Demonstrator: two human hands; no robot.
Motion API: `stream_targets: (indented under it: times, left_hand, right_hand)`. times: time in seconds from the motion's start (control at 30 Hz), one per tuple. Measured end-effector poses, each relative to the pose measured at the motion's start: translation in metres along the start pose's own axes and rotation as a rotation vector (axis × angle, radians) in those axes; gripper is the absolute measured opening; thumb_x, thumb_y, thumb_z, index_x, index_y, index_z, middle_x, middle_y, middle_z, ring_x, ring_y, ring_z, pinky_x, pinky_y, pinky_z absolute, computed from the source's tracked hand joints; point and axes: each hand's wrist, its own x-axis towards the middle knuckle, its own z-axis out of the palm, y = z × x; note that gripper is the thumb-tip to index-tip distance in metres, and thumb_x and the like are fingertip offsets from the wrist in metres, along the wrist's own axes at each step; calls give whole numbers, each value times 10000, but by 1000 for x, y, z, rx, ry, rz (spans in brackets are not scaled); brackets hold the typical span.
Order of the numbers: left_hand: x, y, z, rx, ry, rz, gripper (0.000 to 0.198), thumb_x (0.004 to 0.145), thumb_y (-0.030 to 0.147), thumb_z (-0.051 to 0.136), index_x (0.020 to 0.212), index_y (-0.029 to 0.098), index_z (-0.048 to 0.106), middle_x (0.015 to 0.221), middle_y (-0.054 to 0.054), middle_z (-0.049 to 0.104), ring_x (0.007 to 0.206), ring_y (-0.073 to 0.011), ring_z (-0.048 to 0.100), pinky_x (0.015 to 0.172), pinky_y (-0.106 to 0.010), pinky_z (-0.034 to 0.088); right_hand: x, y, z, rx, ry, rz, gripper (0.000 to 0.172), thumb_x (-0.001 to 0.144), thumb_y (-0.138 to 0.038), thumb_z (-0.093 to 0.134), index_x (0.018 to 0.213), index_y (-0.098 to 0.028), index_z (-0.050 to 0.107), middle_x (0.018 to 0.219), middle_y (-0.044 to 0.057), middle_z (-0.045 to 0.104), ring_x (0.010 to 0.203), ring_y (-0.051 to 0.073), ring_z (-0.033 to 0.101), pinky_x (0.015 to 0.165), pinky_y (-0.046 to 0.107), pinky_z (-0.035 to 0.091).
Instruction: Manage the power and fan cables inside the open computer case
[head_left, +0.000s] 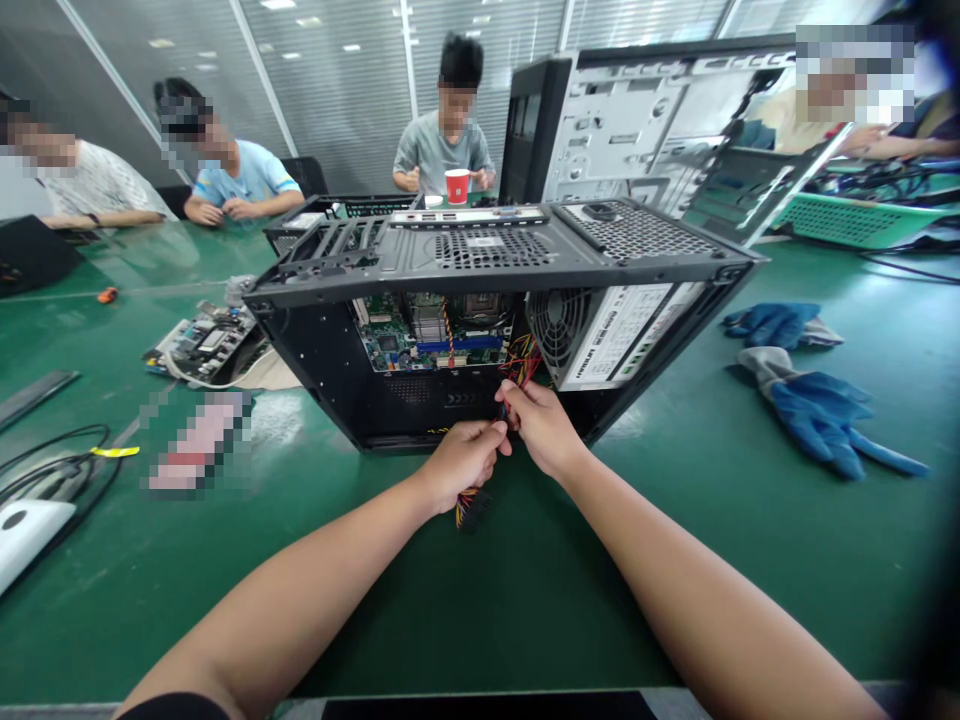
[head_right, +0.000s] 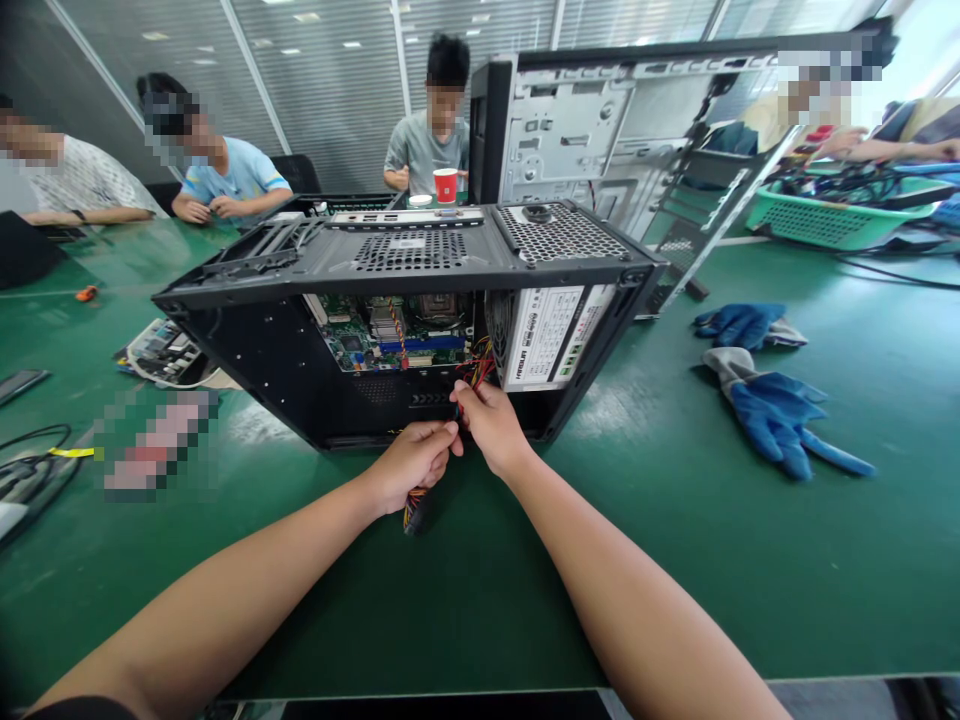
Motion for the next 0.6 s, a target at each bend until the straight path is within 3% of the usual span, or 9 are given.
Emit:
stream_targets:
  times: [0.17,0.6]
  left_hand:
    - [0,2,-4,-74,-70,-29,353,954,416,486,724,154,542,459,88,339,344,-38,259,359,-169,162]
    - [2,1,-6,-106,-83,-23,351,943,417,514,719,148,542,459,91,341,339,-32,267,354,-160,168]
  right_hand:
    - [-1,-2,1,22,-9,20,376,766,-545,684,723,-178,616,488,-57,421,463,99,379,472,264,300]
    - [-1,-4,0,47,-20,34,395,754,-566,685,731,-177,623,493,-51,428,472,105,379,481,272,293]
